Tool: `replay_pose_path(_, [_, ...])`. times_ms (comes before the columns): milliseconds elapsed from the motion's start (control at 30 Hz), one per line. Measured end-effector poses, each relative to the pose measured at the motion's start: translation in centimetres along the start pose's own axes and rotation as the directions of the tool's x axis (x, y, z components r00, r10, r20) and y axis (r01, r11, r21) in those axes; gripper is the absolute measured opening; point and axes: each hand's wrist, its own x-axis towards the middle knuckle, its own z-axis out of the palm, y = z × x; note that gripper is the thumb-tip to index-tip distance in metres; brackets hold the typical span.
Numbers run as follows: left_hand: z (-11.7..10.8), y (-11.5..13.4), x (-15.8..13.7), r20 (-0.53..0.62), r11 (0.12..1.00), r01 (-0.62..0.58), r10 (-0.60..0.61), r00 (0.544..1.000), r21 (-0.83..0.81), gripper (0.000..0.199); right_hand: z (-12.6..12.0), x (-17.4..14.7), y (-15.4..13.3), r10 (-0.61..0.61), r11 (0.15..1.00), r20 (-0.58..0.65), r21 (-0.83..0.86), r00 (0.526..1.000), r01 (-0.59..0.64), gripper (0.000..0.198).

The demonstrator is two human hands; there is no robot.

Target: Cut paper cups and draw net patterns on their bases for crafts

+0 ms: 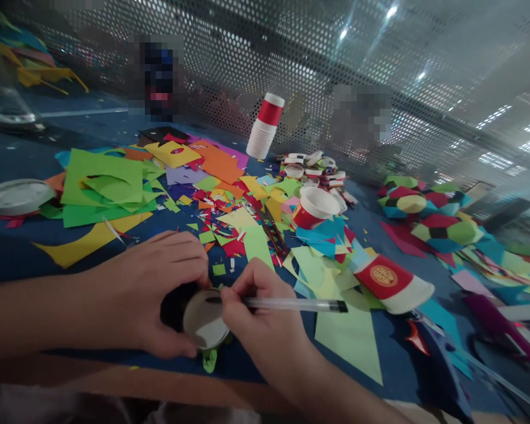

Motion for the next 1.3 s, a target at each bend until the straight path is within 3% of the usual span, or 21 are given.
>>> replay_pose_path(133, [0.0,-0.06,0.09,-0.012,1.0,-0.012,0.013,1.0,0.02,0.05,-0.07,0.01,-0.33,0.025,0.998,0.117,-0.06,0.993,-0.018,0.019])
replay_pose_path(233, [-0.1,0.0,0.11,-0.014,1.0,-0.007,0.007,1.0,0.013,0.048,-0.28,-0.12,-0.17,-0.03,0.997,0.125,-0.073,0.992,0.04,0.018])
replay_pose_path(500, [-0.17,0.01,0.04,0.003,1.0,0.007,-0.007,1.0,-0.025,0.05,-0.34,-0.6,-0.08,-0.052,0.993,-0.14,-0.11,0.989,0.036,0.013])
replay_pose_path(700, [-0.17,0.16,0.01,-0.008,1.0,0.007,-0.007,1.0,-0.02,0.049,0.0,0.05,0.25,-0.046,0.997,-0.197,-0.075,0.979,0.032,0.015])
replay_pose_path(900, [-0.19,0.25,0.05,-0.01,1.0,0.016,-0.016,1.0,-0.016,0.049,0.03,0.05,0.4,-0.034,0.996,-0.144,-0.09,0.989,0.021,0.021])
replay_pose_path(1067, [-0.09,0.24,0.07,-0.015,1.0,0.006,-0.006,1.0,0.001,0.051,-0.01,0.03,0.13,-0.002,0.999,0.045,0.053,0.999,-0.001,0.021])
replay_pose_path(1167, [-0.02,0.33,0.1,-0.021,0.999,0.005,-0.004,1.0,0.032,0.052,-0.02,0.02,0.22,-0.028,0.982,-0.007,0.189,1.0,0.028,0.023])
replay_pose_path(1233, [0.04,0.4,0.1,-0.03,0.999,0.009,-0.007,1.0,0.051,0.053,-0.03,0.0,0.34,-0.05,0.988,-0.06,0.142,0.997,0.059,0.023])
replay_pose_path(1300, [0.12,0.49,0.05,-0.043,0.998,0.008,-0.005,0.999,0.067,0.054,-0.02,-0.04,0.39,-0.058,0.997,-0.034,0.047,0.998,0.059,0.022])
